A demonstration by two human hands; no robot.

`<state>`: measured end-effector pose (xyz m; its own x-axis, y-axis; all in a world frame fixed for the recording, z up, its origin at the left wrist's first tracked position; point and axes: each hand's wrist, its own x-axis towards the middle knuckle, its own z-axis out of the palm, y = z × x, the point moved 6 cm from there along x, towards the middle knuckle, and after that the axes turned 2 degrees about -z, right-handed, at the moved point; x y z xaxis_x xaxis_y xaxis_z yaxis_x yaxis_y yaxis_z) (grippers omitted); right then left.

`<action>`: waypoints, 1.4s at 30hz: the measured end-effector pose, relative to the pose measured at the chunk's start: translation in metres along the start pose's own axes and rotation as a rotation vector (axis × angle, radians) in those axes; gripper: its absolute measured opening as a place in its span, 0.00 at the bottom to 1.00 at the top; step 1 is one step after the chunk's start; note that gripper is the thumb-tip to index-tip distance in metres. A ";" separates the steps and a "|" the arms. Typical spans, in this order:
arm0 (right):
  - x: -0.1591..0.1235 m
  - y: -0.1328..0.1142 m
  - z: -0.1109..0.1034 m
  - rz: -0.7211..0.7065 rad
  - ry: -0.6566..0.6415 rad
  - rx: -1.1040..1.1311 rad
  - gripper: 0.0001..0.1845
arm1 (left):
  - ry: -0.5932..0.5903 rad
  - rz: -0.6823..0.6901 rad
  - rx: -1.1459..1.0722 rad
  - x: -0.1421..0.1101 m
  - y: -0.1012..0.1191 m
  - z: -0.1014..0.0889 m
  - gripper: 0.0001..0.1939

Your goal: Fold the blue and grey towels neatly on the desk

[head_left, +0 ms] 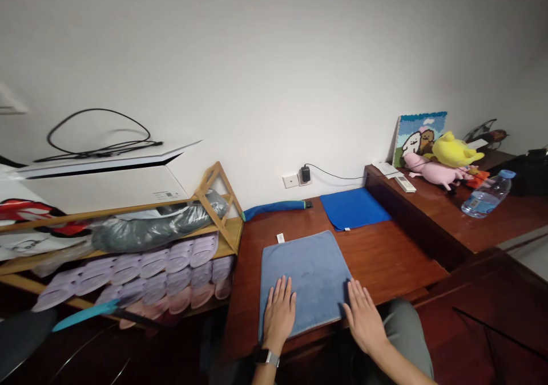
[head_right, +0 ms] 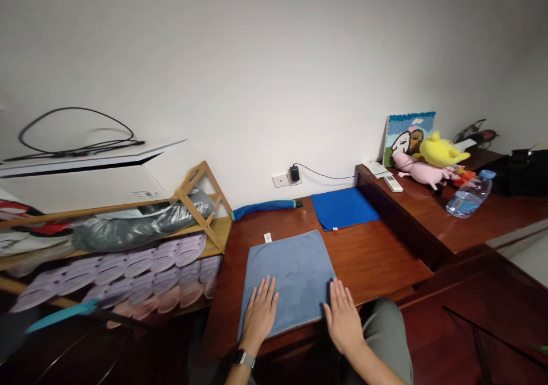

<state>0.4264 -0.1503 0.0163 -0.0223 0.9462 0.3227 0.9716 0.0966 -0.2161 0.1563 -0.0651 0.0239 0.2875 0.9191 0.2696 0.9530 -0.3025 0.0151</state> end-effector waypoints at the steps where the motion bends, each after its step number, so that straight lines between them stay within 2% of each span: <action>1: 0.012 -0.018 0.000 -0.025 -0.006 0.021 0.37 | -0.006 -0.003 0.000 0.001 0.002 -0.001 0.28; 4: 0.042 -0.074 0.011 -0.103 -0.077 0.087 0.36 | -0.006 0.003 -0.006 0.001 0.005 -0.002 0.28; 6: 0.049 -0.085 0.024 -0.108 -0.139 0.103 0.36 | 0.008 -0.003 -0.011 -0.002 -0.001 0.000 0.28; 8: 0.044 -0.069 0.034 -0.072 -0.166 0.090 0.37 | 0.025 -0.059 -0.002 -0.007 -0.019 0.004 0.29; 12: 0.027 -0.003 0.038 0.046 -0.146 0.035 0.39 | 0.056 -0.249 0.043 -0.020 -0.068 0.006 0.31; 14: 0.033 0.015 0.032 0.068 -0.119 0.023 0.39 | 0.093 -0.258 0.042 -0.018 -0.068 -0.001 0.31; 16: 0.051 0.013 0.023 0.042 -0.085 0.027 0.37 | 0.127 -0.183 0.006 -0.006 -0.040 -0.011 0.30; 18: 0.073 0.000 0.020 -0.015 -0.086 0.040 0.36 | 0.115 -0.048 -0.061 0.014 0.013 -0.018 0.29; 20: 0.090 -0.014 0.024 -0.072 -0.133 0.047 0.35 | 0.043 0.101 -0.134 0.034 0.071 -0.017 0.29; 21: 0.094 -0.018 0.028 -0.095 -0.163 0.046 0.35 | 0.008 0.136 -0.162 0.041 0.092 -0.014 0.28; 22: 0.097 -0.021 0.032 -0.110 -0.187 0.044 0.34 | -0.021 0.152 -0.181 0.046 0.107 -0.010 0.28; 23: 0.098 -0.022 0.036 -0.116 -0.201 0.044 0.34 | -0.038 0.146 -0.190 0.049 0.112 -0.006 0.29; 24: 0.097 -0.022 0.039 -0.114 -0.204 0.045 0.34 | -0.045 0.117 -0.186 0.048 0.109 -0.002 0.29; 26: 0.095 -0.021 0.042 -0.093 -0.200 0.053 0.35 | -0.033 0.007 -0.144 0.038 0.076 0.006 0.30; 30: 0.093 -0.017 0.042 -0.063 -0.218 0.066 0.36 | 0.008 -0.254 -0.005 -0.003 -0.033 0.014 0.31; 32: 0.092 -0.008 0.040 -0.032 -0.228 0.062 0.36 | 0.006 -0.315 0.033 -0.022 -0.074 0.014 0.31; 34: 0.091 0.008 0.037 0.040 -0.241 0.041 0.36 | 0.011 -0.326 0.047 -0.032 -0.095 0.010 0.32; 35: 0.090 0.017 0.035 0.084 -0.247 0.025 0.36 | 0.027 -0.318 0.047 -0.032 -0.097 0.006 0.32; 36: 0.089 0.023 0.032 0.120 -0.246 0.010 0.36 | 0.055 -0.305 0.043 -0.030 -0.094 0.000 0.32; 38: 0.088 0.021 0.026 0.139 -0.216 0.000 0.37 | 0.131 -0.264 0.020 -0.018 -0.071 -0.014 0.31; 40: 0.088 -0.003 0.023 0.073 -0.168 0.024 0.37 | 0.179 -0.176 -0.023 0.001 -0.030 -0.026 0.30; 42: 0.086 -0.041 0.027 -0.031 -0.153 0.065 0.36 | 0.150 -0.041 -0.072 0.021 0.017 -0.029 0.29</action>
<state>0.3783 -0.0643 0.0280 -0.0925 0.9780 0.1872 0.9526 0.1416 -0.2691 0.1754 -0.0586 0.0581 0.2260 0.8847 0.4076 0.9528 -0.2879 0.0967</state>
